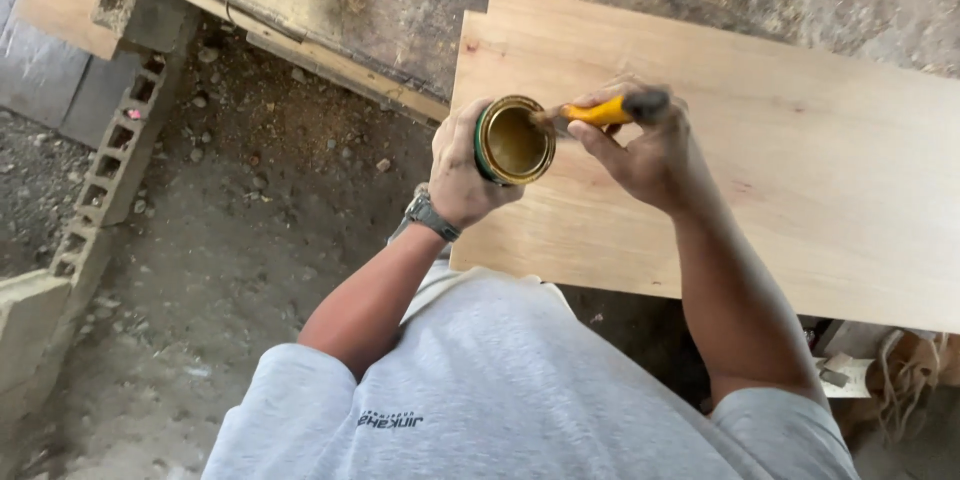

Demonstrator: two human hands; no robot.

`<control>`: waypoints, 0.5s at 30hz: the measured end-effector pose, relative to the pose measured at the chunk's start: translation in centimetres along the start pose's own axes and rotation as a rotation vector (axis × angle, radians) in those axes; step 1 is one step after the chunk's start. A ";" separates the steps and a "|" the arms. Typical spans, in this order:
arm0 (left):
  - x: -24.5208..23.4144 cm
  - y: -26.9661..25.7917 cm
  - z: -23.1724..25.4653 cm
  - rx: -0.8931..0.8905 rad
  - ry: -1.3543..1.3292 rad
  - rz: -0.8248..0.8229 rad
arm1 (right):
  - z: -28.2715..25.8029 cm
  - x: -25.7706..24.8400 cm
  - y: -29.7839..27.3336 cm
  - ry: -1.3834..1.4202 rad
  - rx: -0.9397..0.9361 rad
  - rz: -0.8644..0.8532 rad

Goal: The person prepares varnish by opening a can and pouring it into a cup, then applies the varnish to a wooden board using a paintbrush.

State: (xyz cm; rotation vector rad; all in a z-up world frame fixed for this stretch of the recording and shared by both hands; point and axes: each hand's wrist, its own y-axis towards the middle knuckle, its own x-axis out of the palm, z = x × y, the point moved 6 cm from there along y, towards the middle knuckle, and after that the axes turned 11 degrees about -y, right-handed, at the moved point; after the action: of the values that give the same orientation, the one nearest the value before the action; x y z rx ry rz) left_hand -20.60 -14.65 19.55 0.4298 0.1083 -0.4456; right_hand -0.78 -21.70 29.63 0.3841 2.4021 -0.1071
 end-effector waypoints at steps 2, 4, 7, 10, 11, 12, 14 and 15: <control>-0.3 0.2 -0.7 -0.027 -0.065 0.010 | -3.0 0.1 0.0 0.041 -0.292 -0.127; -1.1 0.0 -1.0 -0.054 -0.098 0.019 | -6.0 0.2 -0.1 0.015 -0.362 -0.220; -1.9 0.9 -1.5 -0.097 -0.153 0.002 | -5.4 -0.2 0.6 -0.007 -0.393 -0.349; -3.2 1.0 -3.4 -0.222 -0.187 -0.041 | -1.6 -0.3 1.1 0.040 -0.213 -0.380; -3.5 1.2 -4.7 -0.300 -0.206 -0.053 | 0.0 -0.4 1.5 0.064 -0.089 -0.357; -4.0 1.5 -5.1 -0.294 -0.217 -0.063 | 3.7 1.4 1.9 0.055 -0.082 -0.345; -5.0 1.6 -6.1 -0.379 -0.189 -0.075 | 12.4 2.8 2.6 0.216 0.168 0.023; -5.5 1.8 -6.1 -0.384 -0.196 -0.078 | 15.2 5.3 3.8 0.211 0.175 0.022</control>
State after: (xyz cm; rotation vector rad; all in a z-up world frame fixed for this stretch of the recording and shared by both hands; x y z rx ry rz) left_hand -24.77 -8.43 15.82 0.0039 0.0189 -0.5279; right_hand 6.12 -19.45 14.80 0.5259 2.6040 -0.2812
